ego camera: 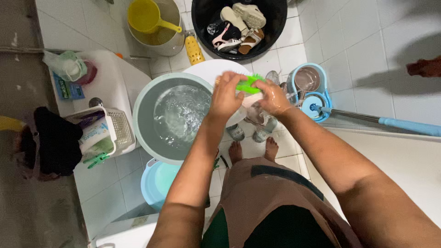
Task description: The person scrubs a pink slipper with a green brush, rinsing it in a bucket of water. They then scrub the sole of the slipper and a light blue slipper, rinsing each item in the bucket between cleaning steps.
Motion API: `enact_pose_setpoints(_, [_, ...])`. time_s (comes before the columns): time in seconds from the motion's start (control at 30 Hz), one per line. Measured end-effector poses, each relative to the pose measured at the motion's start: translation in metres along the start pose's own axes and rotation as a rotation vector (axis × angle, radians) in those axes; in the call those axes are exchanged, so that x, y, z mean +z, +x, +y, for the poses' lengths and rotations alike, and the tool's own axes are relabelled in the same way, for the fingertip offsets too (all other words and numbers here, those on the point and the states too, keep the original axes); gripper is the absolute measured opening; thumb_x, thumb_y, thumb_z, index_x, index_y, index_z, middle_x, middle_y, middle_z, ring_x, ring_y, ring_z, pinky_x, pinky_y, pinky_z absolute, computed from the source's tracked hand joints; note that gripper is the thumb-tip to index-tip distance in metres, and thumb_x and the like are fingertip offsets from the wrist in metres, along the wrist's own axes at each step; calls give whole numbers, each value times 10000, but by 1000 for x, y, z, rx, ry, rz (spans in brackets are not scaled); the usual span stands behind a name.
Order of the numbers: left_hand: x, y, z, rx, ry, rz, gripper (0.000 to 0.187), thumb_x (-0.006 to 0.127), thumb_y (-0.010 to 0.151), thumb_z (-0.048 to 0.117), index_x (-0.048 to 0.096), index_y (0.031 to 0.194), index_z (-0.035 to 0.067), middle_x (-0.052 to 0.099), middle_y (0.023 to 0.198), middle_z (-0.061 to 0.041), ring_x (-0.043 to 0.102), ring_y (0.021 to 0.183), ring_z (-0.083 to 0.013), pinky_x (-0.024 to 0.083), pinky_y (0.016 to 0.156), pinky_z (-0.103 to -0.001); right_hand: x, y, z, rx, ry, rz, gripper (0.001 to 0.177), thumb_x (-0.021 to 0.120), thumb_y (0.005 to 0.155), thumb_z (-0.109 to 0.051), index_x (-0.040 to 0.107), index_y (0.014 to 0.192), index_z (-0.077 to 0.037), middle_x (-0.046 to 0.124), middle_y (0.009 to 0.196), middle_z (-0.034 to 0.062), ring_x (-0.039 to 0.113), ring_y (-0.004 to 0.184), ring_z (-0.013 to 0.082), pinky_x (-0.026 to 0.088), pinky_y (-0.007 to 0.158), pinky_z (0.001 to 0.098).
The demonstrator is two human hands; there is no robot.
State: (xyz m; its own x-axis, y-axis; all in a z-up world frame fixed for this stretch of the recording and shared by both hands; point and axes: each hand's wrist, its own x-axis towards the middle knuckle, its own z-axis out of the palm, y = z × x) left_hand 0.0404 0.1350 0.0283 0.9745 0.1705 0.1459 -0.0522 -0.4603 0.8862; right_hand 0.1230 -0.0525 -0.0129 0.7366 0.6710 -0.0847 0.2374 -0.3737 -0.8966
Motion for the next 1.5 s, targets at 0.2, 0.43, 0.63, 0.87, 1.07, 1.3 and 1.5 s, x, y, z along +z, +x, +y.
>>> enact_pose_setpoints(0.2, [10, 3, 28, 162, 441, 60, 345, 830, 759, 182, 703, 1078, 143, 644, 1073, -53, 539, 1122, -312, 400, 880, -487, -34, -14, -28, -97, -280, 122, 390, 780, 806, -25, 655, 1165, -112, 638, 1066, 183, 653, 987, 372, 525, 829, 421])
enact_pose_setpoints(0.43, [37, -1, -11, -87, 474, 203, 245, 742, 925, 359, 687, 988, 129, 742, 979, -113, 682, 983, -341, 420, 868, -545, -71, -59, -34, 9, 119, 194, 874, 636, 753, 79, 460, 1548, -238, 601, 1224, 115, 626, 1028, 244, 562, 826, 320])
enact_pose_setpoints(0.63, [93, -58, -99, -341, 214, 179, 502, 717, 897, 450, 614, 1180, 49, 715, 1040, -205, 682, 974, -435, 536, 817, -505, -79, -88, 47, -12, -36, 484, 560, 751, 885, 69, 656, 1406, -114, 692, 1200, 140, 677, 1060, 213, 561, 920, 316])
enact_pose_setpoints(0.87, [123, -80, -75, -829, -955, 112, 662, 656, 933, 569, 662, 1312, 27, 693, 1047, -83, 595, 835, -217, 475, 722, -382, -47, -125, 28, 342, 710, 575, 354, 612, 962, -16, 586, 1314, 14, 712, 1166, 139, 717, 987, 237, 615, 861, 344])
enact_pose_setpoints(1.07, [100, -44, -66, -801, -703, 303, 553, 759, 873, 410, 685, 1115, -82, 729, 1034, -159, 700, 874, -223, 569, 796, -381, -63, -150, -40, 79, -394, 363, 677, 801, 762, -246, 587, 1328, 58, 499, 1339, 291, 494, 1253, 457, 316, 1015, 693])
enact_pose_setpoints(1.3, [88, -21, -43, -737, -821, 104, 457, 755, 876, 325, 715, 1074, -85, 747, 957, -143, 714, 784, -226, 585, 717, -360, -54, -140, -37, 48, -726, 95, 467, 655, 963, -487, 651, 1411, -357, 301, 1539, 260, 350, 1356, 487, 146, 1037, 805])
enact_pose_setpoints(1.5, [89, -23, -27, -692, -931, 52, 424, 736, 902, 294, 716, 1110, -75, 764, 1004, -143, 739, 833, -220, 599, 758, -348, -64, -106, 4, 268, -353, -18, 572, 687, 883, -602, 640, 1393, -349, 430, 1291, 246, 519, 1199, 429, 443, 1026, 439])
